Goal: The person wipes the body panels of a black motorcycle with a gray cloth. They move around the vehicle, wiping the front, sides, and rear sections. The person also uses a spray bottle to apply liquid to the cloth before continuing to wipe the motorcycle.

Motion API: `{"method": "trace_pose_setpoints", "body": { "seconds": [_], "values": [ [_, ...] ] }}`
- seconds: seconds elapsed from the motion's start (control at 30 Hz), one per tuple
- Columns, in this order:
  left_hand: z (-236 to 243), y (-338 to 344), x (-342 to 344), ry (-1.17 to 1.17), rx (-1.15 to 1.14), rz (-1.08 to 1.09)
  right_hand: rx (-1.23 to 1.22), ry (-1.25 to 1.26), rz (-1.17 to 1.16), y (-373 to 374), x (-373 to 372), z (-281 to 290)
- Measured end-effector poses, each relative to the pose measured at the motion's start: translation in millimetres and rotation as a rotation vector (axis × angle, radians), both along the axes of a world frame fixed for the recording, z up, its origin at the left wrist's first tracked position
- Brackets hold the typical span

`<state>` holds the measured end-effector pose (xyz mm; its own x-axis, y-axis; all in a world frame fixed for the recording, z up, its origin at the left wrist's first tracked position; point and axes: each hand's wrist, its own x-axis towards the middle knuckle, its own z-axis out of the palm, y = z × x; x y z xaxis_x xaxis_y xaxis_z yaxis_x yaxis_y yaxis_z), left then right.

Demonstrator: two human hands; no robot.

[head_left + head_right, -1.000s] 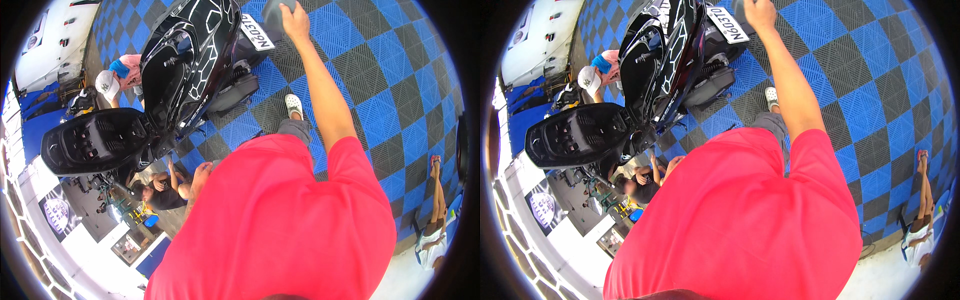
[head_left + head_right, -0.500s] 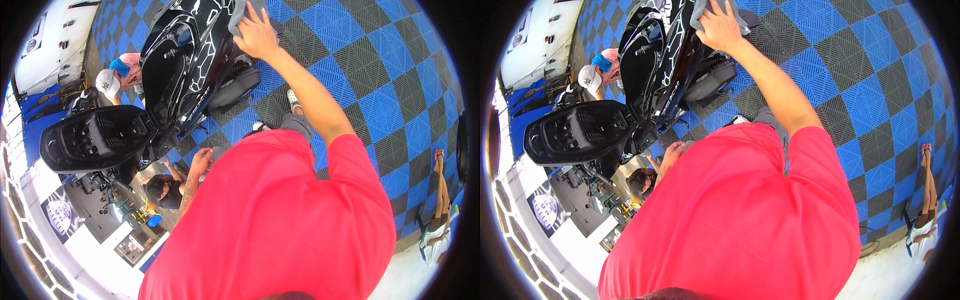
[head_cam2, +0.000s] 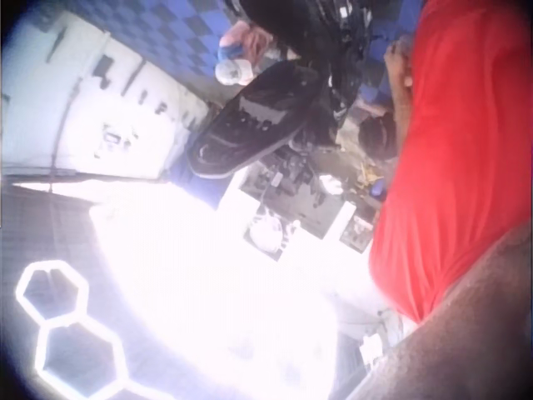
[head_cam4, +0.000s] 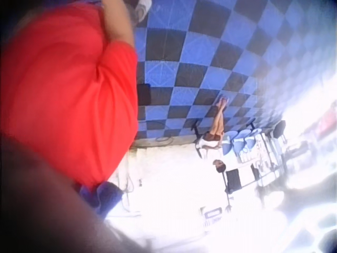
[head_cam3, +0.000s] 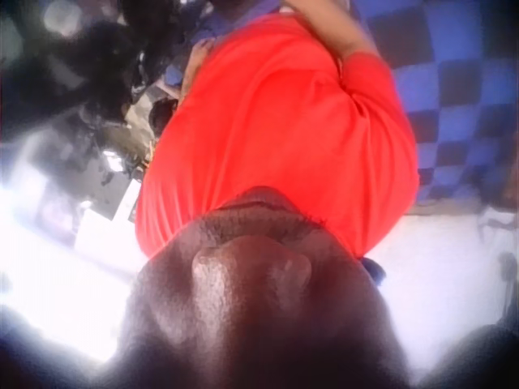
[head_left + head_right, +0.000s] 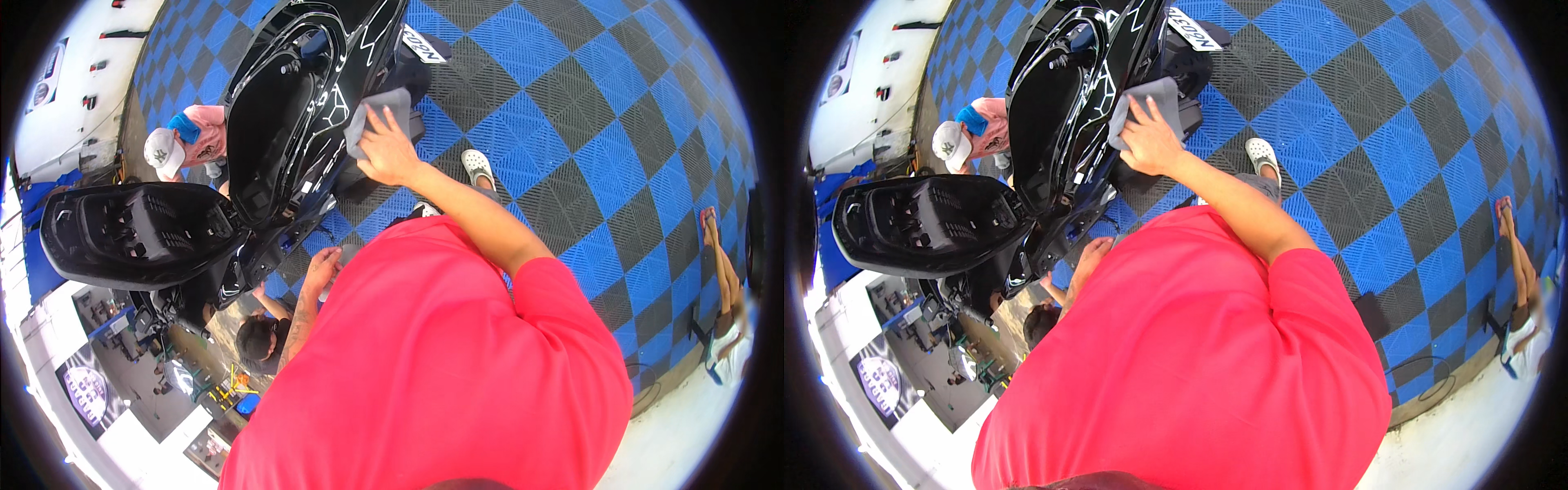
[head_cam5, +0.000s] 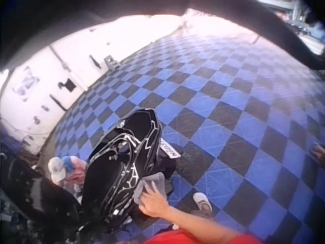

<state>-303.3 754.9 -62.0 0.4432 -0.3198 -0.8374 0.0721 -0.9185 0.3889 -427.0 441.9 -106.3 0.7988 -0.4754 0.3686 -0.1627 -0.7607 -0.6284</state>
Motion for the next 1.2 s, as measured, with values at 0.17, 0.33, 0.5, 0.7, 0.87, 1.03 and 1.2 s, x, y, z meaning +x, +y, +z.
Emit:
{"method": "trace_pose_setpoints", "body": {
  "seconds": [0.17, 0.33, 0.5, 0.7, 0.87, 1.03, 1.2],
  "values": [
    [12, -21, 16, 0.004, -0.167, -0.077, 0.581, -0.121, 0.047, 62, -16, 2],
    [56, -63, 3, 0.13, -0.567, -0.115, 1.29, -0.26, -0.051, 87, -52, 32],
    [72, -99, -30, 0.028, -0.606, -0.19, 0.358, -0.034, 0.134, 120, -69, 93],
    [79, -79, -39, 0.29, -0.675, 0.099, 0.874, -0.144, -0.515, 74, -102, 54],
    [46, -71, -29, 0.331, -0.624, 0.134, 1.829, -0.188, -0.103, 91, -113, 70],
    [29, -69, -31, 0.092, -0.725, 0.123, 1.49, -0.218, -0.207, 76, -128, 126],
    [84, -90, -60, 0.146, -0.905, -0.202, 0.712, 0.147, -0.201, 69, -130, 145]
  ]
}}
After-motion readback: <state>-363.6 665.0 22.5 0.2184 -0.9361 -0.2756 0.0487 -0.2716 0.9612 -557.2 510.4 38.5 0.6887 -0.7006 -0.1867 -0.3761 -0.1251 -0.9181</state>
